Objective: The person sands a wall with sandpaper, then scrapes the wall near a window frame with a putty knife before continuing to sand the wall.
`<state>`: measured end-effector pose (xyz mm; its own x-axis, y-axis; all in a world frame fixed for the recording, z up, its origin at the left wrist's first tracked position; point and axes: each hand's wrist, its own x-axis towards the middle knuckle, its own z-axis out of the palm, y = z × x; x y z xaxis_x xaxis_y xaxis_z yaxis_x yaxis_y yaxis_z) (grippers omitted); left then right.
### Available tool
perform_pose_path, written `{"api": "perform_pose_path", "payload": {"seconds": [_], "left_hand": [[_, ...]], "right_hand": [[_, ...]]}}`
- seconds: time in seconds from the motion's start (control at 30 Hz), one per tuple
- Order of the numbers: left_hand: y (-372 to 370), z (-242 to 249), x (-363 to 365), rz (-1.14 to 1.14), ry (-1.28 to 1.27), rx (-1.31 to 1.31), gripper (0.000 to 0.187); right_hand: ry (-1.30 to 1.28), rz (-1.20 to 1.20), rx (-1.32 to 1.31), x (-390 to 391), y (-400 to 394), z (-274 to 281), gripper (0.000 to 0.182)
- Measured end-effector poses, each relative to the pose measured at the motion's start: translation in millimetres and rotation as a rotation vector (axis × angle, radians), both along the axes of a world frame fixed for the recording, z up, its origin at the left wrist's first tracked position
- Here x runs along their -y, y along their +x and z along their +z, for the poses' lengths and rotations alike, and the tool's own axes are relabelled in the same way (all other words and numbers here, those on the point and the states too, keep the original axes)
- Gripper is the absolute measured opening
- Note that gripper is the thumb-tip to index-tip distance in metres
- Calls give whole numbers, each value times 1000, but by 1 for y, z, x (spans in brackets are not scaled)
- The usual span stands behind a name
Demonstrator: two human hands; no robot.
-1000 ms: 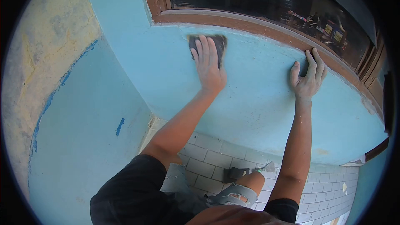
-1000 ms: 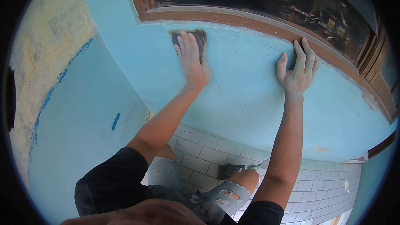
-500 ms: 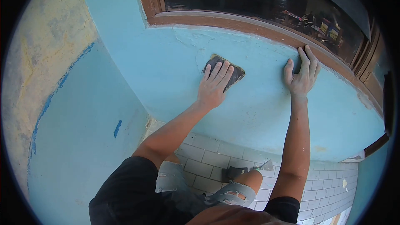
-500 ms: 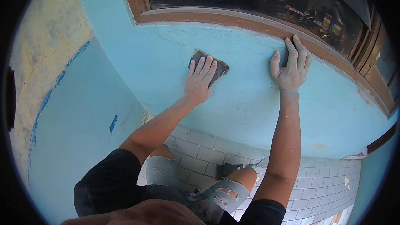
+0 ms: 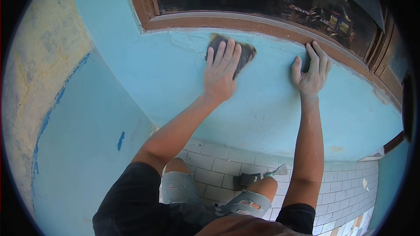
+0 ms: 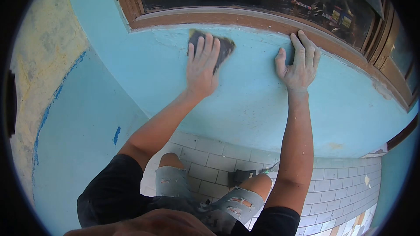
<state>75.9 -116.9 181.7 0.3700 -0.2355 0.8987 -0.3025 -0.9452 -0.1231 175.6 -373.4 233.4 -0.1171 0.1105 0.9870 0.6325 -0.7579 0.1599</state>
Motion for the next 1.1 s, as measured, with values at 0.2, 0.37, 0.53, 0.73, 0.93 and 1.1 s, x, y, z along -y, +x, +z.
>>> {"api": "perform_pose_path", "payload": {"seconds": [0.2,0.37,0.53,0.73,0.93,1.1], "left_hand": [[14,-57,20,15,-13,-16,74],[-2,-35,4,-11,74,-134,74],[14,20,23,50,-64,67,78],[-14,-45,22,-110,214,-308,67],[-66,-1,35,-504,-501,-395,29],[-90,28,41,-905,-1321,-690,30]], "right_hand": [[-3,-8,-2,0,-1,0,38],[8,1,17,0,0,5,38],[10,10,4,0,-1,2,37],[12,4,-2,1,-1,1,37],[-15,-24,-116,0,-8,2,39],[-12,138,-371,5,-51,10,41]]}}
